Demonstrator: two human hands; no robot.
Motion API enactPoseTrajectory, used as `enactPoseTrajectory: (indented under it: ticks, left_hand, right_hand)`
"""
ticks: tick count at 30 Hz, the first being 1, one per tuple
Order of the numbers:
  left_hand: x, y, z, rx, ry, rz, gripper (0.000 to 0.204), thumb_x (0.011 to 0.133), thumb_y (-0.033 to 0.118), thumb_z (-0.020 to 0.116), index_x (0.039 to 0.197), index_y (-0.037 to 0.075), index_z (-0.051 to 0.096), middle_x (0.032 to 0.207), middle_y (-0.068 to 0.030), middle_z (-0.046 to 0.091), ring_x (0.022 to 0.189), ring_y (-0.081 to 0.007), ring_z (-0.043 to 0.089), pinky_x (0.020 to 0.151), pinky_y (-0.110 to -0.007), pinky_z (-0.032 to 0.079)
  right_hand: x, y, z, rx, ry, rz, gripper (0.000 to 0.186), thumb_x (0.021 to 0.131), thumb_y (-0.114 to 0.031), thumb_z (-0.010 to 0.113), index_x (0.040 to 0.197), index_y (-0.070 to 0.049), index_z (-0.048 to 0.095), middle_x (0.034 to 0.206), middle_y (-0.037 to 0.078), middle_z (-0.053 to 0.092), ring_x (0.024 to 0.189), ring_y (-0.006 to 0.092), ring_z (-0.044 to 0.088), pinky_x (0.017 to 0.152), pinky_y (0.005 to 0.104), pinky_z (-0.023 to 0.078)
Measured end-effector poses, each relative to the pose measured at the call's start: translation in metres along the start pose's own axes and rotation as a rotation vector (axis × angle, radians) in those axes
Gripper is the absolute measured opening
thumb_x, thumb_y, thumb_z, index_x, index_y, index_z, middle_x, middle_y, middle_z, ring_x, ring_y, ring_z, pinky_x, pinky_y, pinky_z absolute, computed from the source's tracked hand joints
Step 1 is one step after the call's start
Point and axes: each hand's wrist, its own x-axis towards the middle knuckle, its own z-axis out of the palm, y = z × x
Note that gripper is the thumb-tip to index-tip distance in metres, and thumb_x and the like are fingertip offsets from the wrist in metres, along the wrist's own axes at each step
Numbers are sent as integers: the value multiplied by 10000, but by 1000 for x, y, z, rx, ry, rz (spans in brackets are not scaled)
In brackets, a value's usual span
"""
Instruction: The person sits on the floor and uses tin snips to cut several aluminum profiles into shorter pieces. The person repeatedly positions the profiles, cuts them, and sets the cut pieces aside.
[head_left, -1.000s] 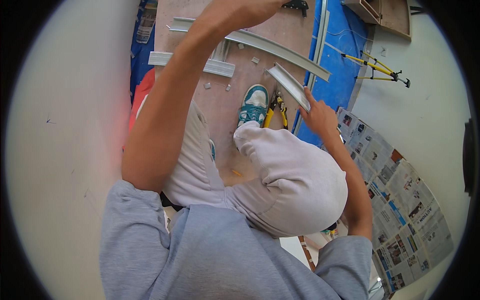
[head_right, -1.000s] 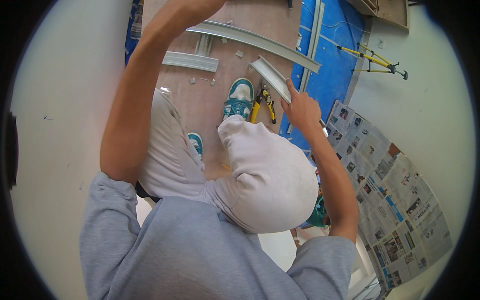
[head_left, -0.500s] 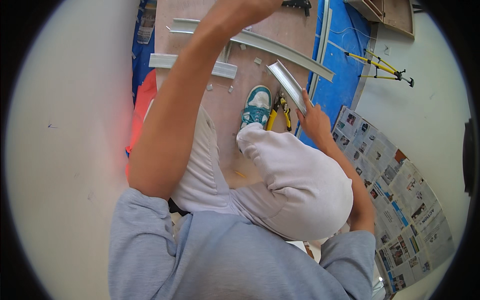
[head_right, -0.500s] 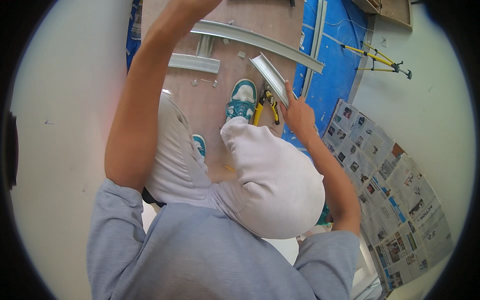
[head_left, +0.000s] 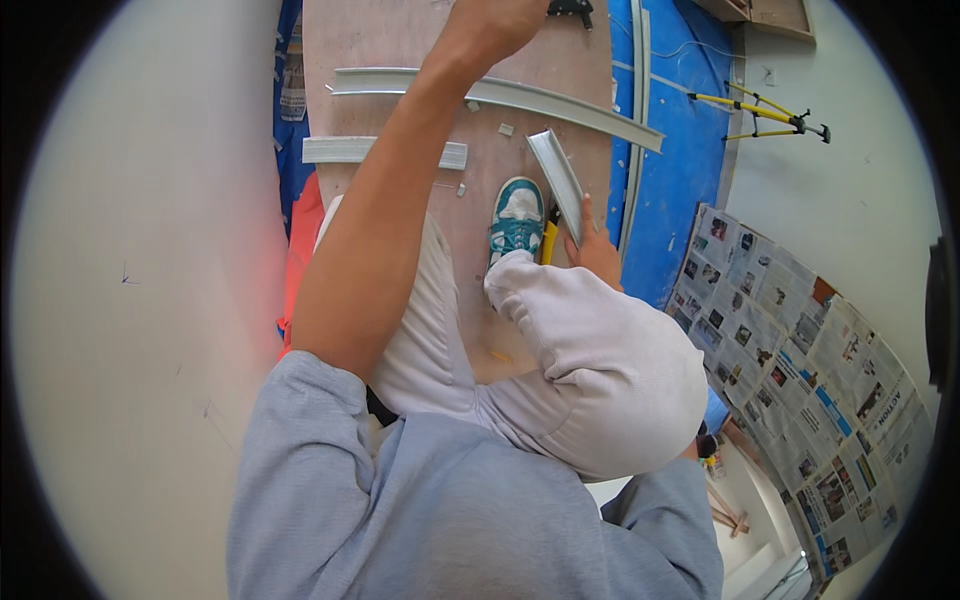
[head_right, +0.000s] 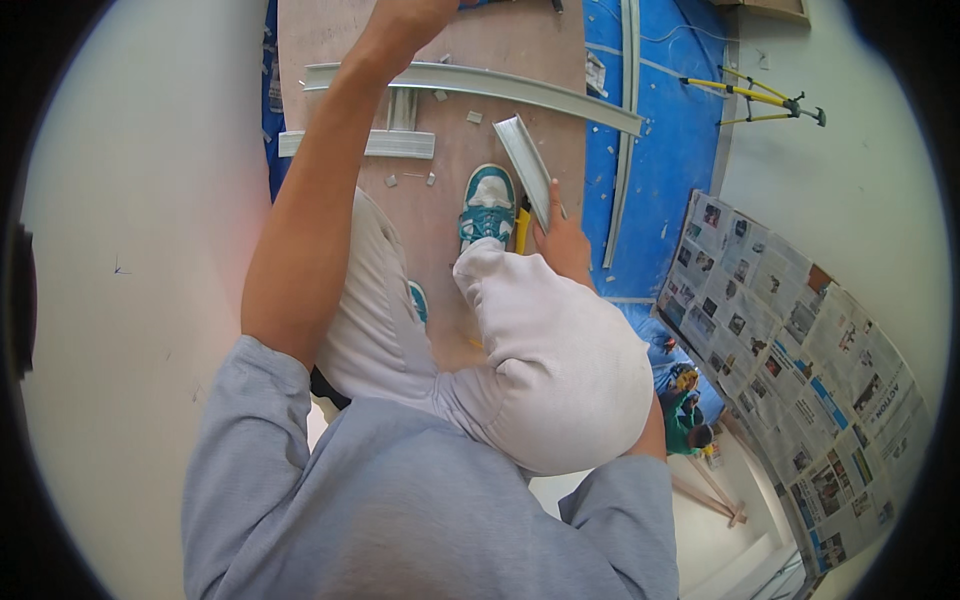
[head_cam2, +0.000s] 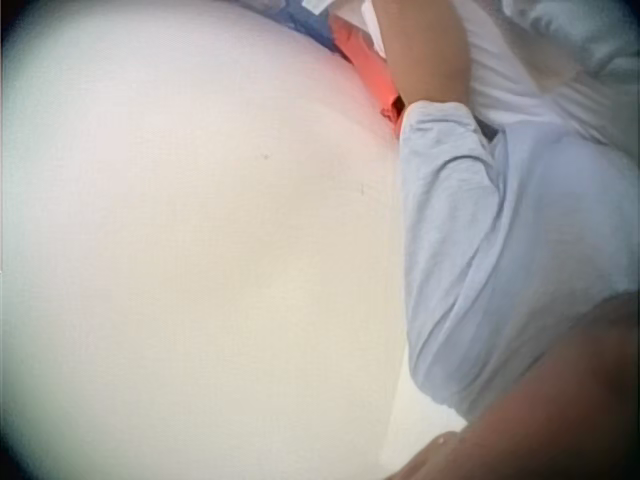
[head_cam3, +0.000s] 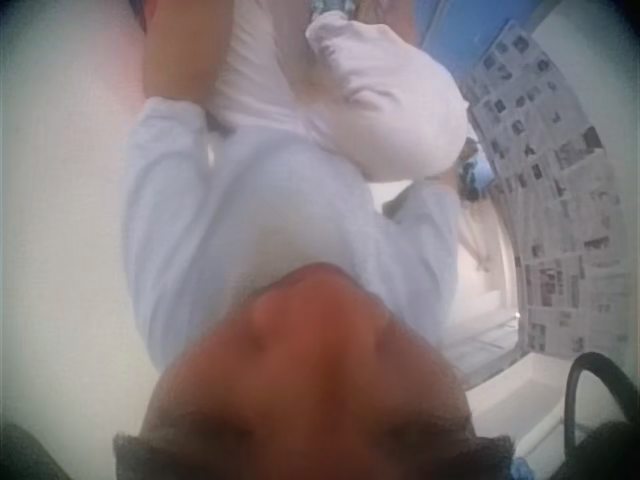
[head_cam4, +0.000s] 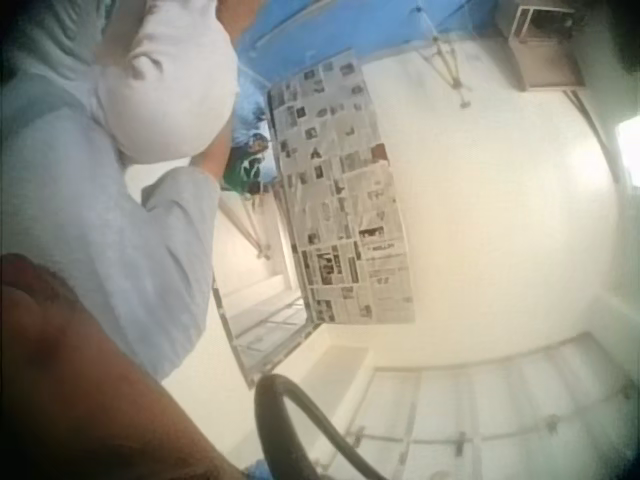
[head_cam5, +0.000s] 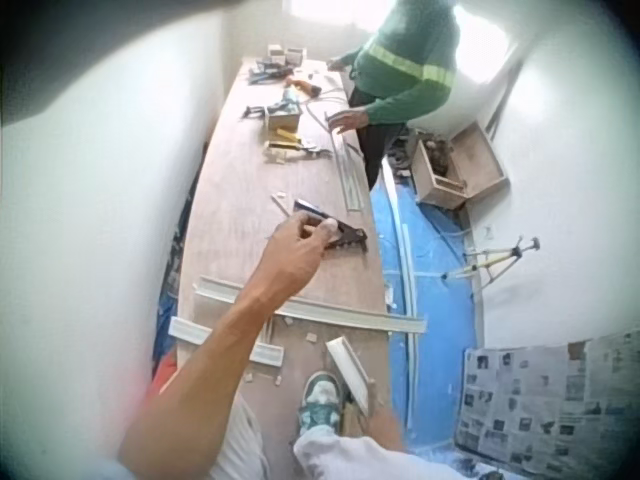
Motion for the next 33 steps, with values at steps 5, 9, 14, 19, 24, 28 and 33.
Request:
enactPoseTrajectory:
  ticks: [5, 9, 14, 19, 24, 28, 33]
  left_hand:
    - [-9, 5, -13, 215, -73, 53, 481, 993, 458, 652, 1142, 3, 695, 1000, -156, 732, 907, -276, 675, 846, -384, 523]
    - [-30, 21, 8, 257, -170, 112, 810, 992, 728, 436, 1284, 3, 647, 1222, -241, 704, 1149, -397, 679, 1002, -450, 518]
    - [-50, 42, 40, 62, -59, 239, 844, 1019, 722, 367, 1340, -32, 569, 1194, -287, 688, 1171, -421, 654, 1010, -450, 499]
    - [-42, 47, 41, -24, 290, 227, 816, 1040, 702, 317, 1276, -25, 602, 1064, -272, 712, 1027, -423, 692, 882, -481, 528]
    - [-17, 60, 20, -17, 412, 159, 800, 1066, 655, 279, 937, -6, 710, 772, -223, 691, 809, -436, 691, 739, -491, 512]
    - [-8, 76, -10, 56, 637, 99, 749, 1103, 556, 299, 793, 10, 708, 664, -181, 663, 650, -406, 643, 619, -457, 471]
    - [-15, 137, -36, 32, 731, 141, 732, 1124, 469, 312, 743, -26, 694, 618, -141, 653, 564, -253, 627, 557, -383, 427]
  right_hand:
    - [-22, 14, -112, 735, -228, 70, 659, 1043, -374, 570, 1614, -168, 314, 846, 114, 638, 617, 207, 606, 594, 358, 526]
    - [-54, -1, -223, 1173, -365, 167, 526, 1069, -473, 513, 1393, -60, 479, 744, 26, 520, 546, 93, 508, 495, 247, 448]
    - [-71, -51, -283, 1415, -553, 181, 544, 1084, -533, 451, 1295, -32, 484, 714, 22, 467, 472, 70, 462, 409, 198, 401]
    - [-75, -80, -307, 1463, -584, 137, 532, 1093, -522, 425, 1305, -38, 484, 728, 34, 474, 471, 78, 468, 405, 204, 396]
    - [-69, -114, -331, 1336, -663, 135, 549, 1079, -559, 428, 1313, -68, 502, 739, 36, 484, 479, 91, 479, 409, 224, 385]
    - [-54, -145, -353, 1313, -812, 31, 553, 1071, -542, 471, 1381, -84, 446, 771, 35, 497, 537, 104, 504, 492, 260, 416]
    - [-96, -173, -399, 1232, -861, 55, 661, 1026, -448, 608, 1533, -117, 342, 825, 30, 511, 578, 92, 517, 529, 258, 444]
